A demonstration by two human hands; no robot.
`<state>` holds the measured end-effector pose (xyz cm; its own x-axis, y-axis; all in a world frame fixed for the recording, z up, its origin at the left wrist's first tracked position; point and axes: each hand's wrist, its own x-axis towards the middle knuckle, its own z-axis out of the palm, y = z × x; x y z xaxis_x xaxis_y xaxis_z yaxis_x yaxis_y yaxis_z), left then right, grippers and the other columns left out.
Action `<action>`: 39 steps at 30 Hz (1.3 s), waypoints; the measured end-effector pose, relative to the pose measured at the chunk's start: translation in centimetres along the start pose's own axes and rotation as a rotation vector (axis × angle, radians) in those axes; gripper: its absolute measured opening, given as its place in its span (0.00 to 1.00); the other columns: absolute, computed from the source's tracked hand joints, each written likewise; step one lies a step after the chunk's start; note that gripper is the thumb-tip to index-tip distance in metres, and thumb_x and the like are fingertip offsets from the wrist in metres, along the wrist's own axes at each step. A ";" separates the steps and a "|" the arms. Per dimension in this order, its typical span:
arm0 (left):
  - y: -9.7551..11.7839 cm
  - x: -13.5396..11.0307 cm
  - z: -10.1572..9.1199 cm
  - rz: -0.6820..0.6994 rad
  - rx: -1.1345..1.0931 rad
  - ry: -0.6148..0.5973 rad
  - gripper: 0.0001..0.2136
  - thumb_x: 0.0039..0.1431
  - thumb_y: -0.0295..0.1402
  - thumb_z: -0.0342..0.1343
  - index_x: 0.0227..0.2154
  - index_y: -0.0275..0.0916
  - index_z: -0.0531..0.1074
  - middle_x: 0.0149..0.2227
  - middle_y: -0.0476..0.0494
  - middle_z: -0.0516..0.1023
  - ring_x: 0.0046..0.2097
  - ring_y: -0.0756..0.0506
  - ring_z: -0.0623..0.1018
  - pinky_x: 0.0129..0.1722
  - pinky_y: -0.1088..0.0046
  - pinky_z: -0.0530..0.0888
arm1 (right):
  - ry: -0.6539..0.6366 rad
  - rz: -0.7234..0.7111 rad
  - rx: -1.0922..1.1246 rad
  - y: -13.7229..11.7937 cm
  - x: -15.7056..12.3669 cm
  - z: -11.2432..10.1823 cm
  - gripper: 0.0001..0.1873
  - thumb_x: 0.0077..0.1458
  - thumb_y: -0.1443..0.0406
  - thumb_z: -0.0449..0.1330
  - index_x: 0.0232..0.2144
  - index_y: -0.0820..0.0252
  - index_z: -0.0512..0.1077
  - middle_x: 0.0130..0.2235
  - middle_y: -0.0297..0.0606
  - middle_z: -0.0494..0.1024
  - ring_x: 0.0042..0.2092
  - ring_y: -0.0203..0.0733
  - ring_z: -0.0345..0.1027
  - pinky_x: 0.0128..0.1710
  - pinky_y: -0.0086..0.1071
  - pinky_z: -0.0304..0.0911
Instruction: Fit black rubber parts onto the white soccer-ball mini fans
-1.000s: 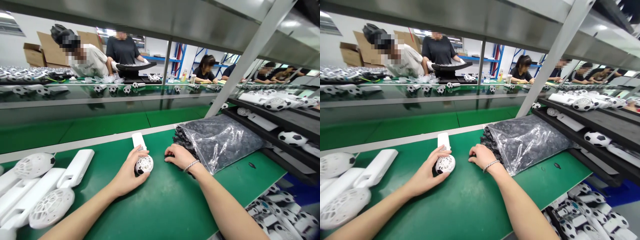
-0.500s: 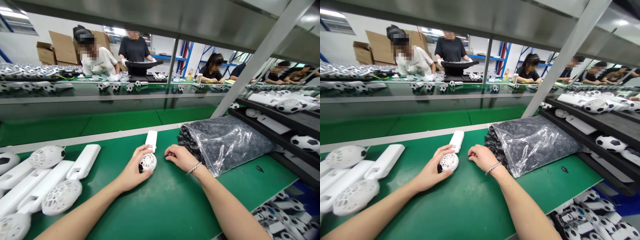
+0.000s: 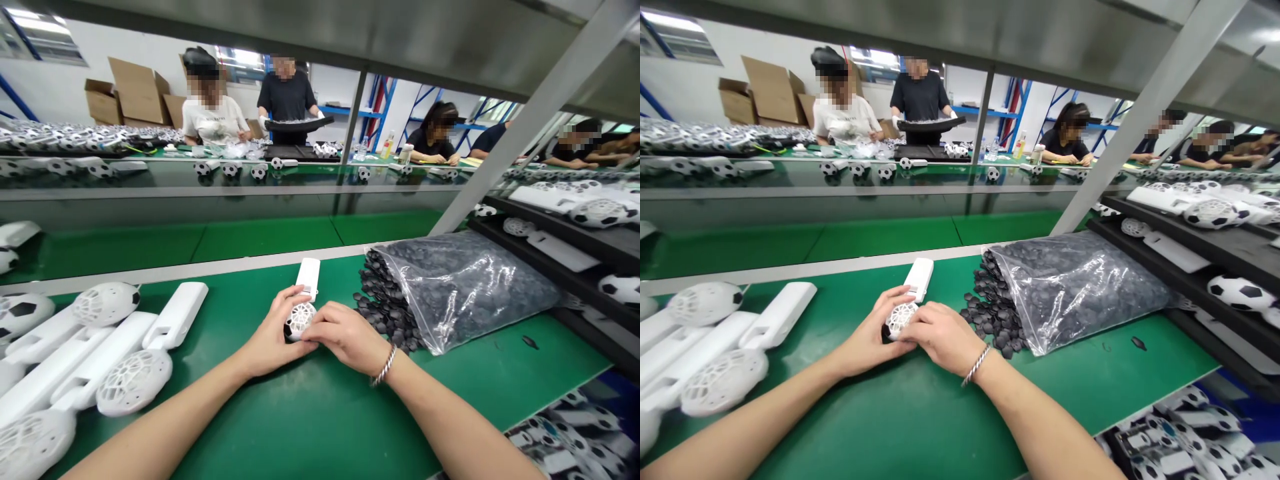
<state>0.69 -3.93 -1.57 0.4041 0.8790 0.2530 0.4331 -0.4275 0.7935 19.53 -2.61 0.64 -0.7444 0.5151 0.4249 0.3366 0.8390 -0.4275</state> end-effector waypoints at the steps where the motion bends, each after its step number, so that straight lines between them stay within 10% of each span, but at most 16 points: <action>1: 0.0 0.0 0.0 0.001 0.001 0.002 0.29 0.46 0.32 0.60 0.52 0.44 0.56 0.58 0.40 0.48 0.60 0.38 0.51 0.58 0.57 0.55 | 0.003 -0.003 -0.003 0.0 0.1 0.2 0.08 0.56 0.69 0.53 0.37 0.57 0.70 0.36 0.37 0.72 0.37 0.38 0.61 0.38 0.33 0.59; 20: -0.1 0.3 -0.1 0.033 0.070 -0.030 0.23 0.52 0.29 0.52 0.51 0.44 0.55 0.55 0.42 0.56 0.61 0.40 0.48 0.58 0.54 0.52 | 0.138 0.362 0.337 1.0 0.3 1.3 0.15 0.49 0.64 0.60 0.39 0.57 0.62 0.45 0.37 0.66 0.46 0.38 0.60 0.37 0.29 0.63; 29: 0.1 0.2 0.3 -0.133 0.100 0.116 0.23 0.47 0.36 0.58 0.47 0.44 0.59 0.49 0.42 0.55 0.53 0.41 0.61 0.54 0.59 0.60 | 0.106 0.822 -0.356 5.5 -1.4 -2.6 0.10 0.49 0.61 0.59 0.35 0.59 0.69 0.38 0.40 0.68 0.40 0.42 0.64 0.38 0.33 0.60; 39: 0.1 0.3 -0.2 -0.095 0.047 0.093 0.24 0.46 0.34 0.59 0.47 0.43 0.60 0.49 0.44 0.60 0.51 0.42 0.64 0.53 0.63 0.62 | 0.015 0.889 -0.324 6.4 -1.5 -2.4 0.05 0.49 0.66 0.60 0.31 0.57 0.70 0.34 0.36 0.70 0.37 0.37 0.65 0.35 0.28 0.58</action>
<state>0.71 -3.68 -1.35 0.2842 0.9307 0.2303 0.5038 -0.3493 0.7901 24.21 2.40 -0.84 -0.1316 0.9894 0.0615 0.9224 0.1449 -0.3581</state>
